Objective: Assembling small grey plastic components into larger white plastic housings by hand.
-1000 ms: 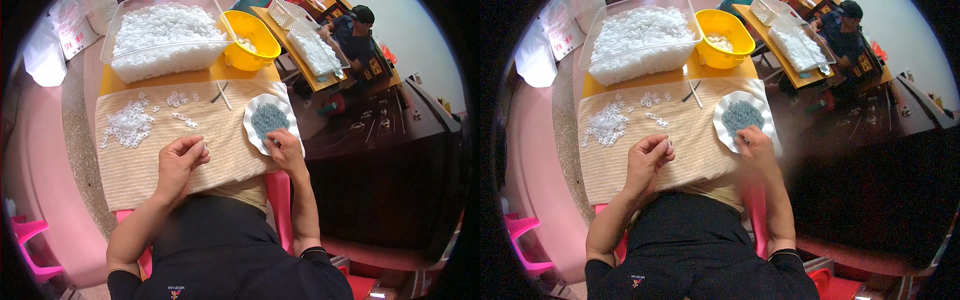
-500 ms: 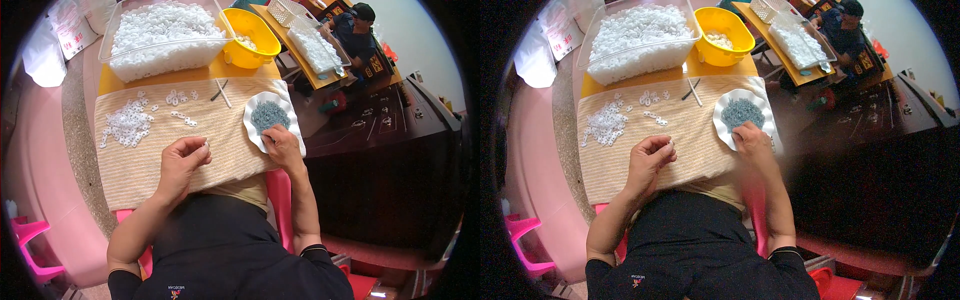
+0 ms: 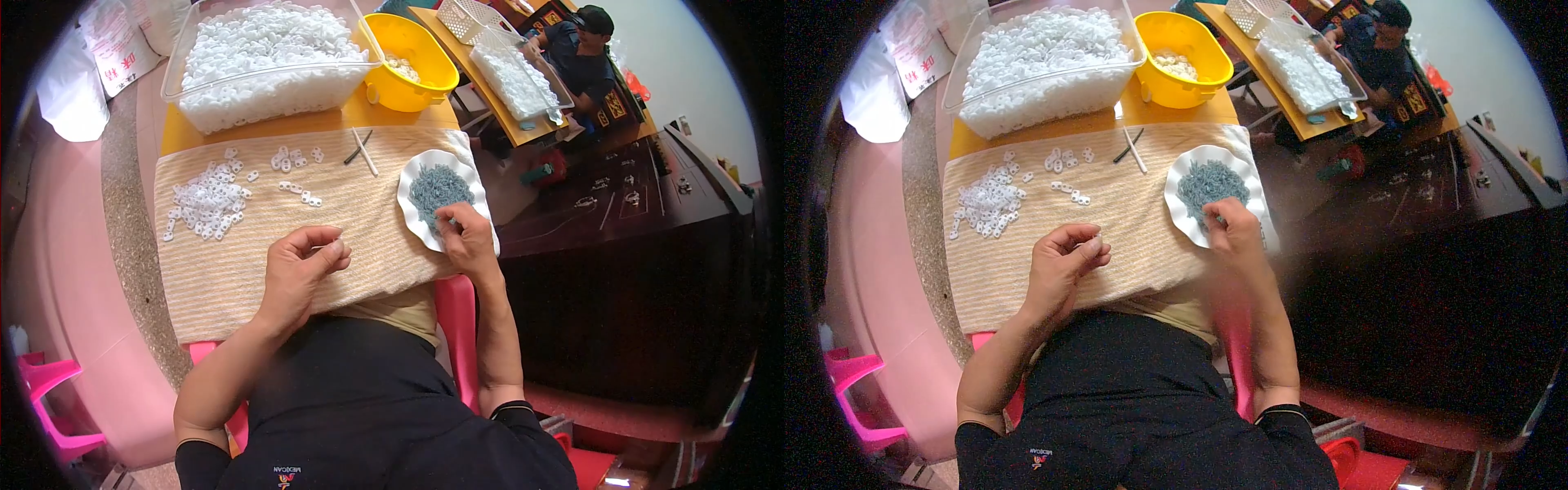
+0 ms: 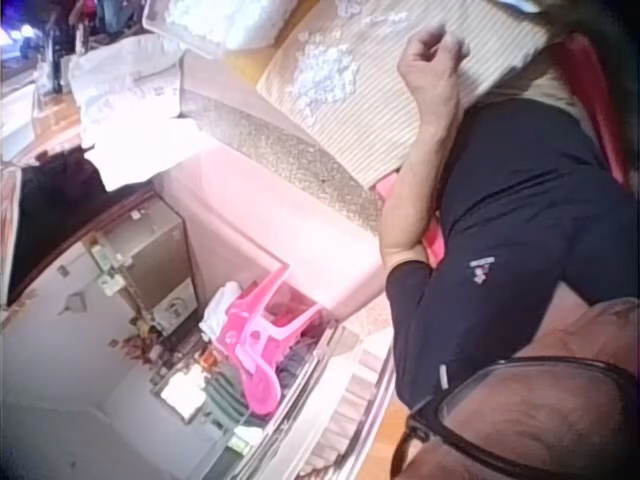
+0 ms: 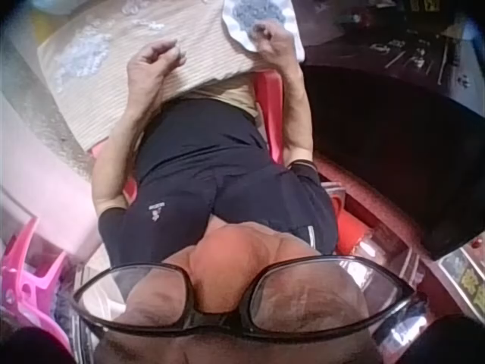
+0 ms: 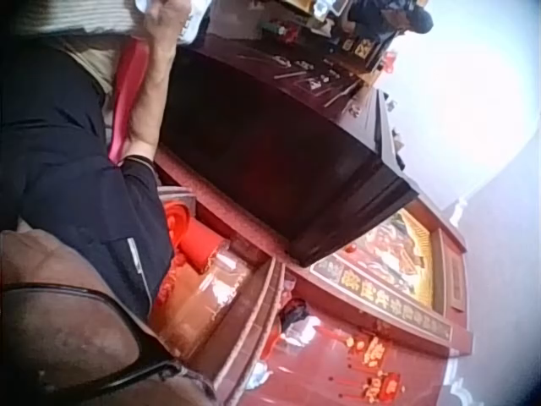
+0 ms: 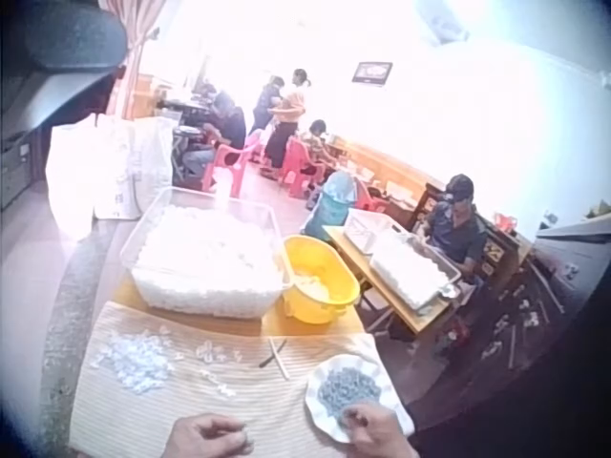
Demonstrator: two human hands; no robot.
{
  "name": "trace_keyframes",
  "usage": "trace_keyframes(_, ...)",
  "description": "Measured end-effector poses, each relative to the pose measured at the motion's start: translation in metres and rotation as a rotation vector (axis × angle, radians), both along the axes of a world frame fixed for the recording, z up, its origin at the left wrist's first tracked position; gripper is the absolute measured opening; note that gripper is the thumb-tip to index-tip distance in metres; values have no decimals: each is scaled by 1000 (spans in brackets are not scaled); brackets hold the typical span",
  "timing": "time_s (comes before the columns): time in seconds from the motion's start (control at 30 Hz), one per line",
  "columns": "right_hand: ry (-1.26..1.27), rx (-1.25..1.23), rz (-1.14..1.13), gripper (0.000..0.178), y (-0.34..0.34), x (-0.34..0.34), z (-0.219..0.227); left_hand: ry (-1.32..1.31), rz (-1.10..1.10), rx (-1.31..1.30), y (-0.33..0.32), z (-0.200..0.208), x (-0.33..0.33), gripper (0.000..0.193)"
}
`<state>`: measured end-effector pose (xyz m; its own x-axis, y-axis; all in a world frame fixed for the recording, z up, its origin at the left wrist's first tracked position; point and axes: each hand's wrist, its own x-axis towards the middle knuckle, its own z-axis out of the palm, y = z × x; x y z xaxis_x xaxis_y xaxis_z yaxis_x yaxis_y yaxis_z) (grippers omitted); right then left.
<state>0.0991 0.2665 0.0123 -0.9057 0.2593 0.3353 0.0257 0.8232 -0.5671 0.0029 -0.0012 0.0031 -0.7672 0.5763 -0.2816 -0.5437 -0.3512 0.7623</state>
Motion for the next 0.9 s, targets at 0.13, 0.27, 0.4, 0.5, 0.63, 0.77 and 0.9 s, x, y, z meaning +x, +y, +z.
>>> trace_keyframes(0.13,-61,-202,-113,11,-6,1,9,14,-23,14,0,-2,2,15)
trace_keyframes(0.27,-91,-305,-162,12,-4,1,6,42,-18,31,1,-7,2,15)
trace_keyframes(0.4,-90,-442,-179,12,-3,1,4,43,-11,10,0,-8,2,15)
trace_keyframes(0.5,-75,-501,-176,12,-1,1,1,26,-35,-3,-1,-7,2,14)
trace_keyframes(0.63,-19,-547,-159,11,-5,-2,0,-39,-82,-48,-2,-5,2,14)
trace_keyframes(0.77,-57,-643,-153,9,-19,-5,8,-89,-60,32,1,-2,6,15)
trace_keyframes(0.9,-48,-807,-87,11,-36,-9,13,-86,-67,53,0,-2,5,15)
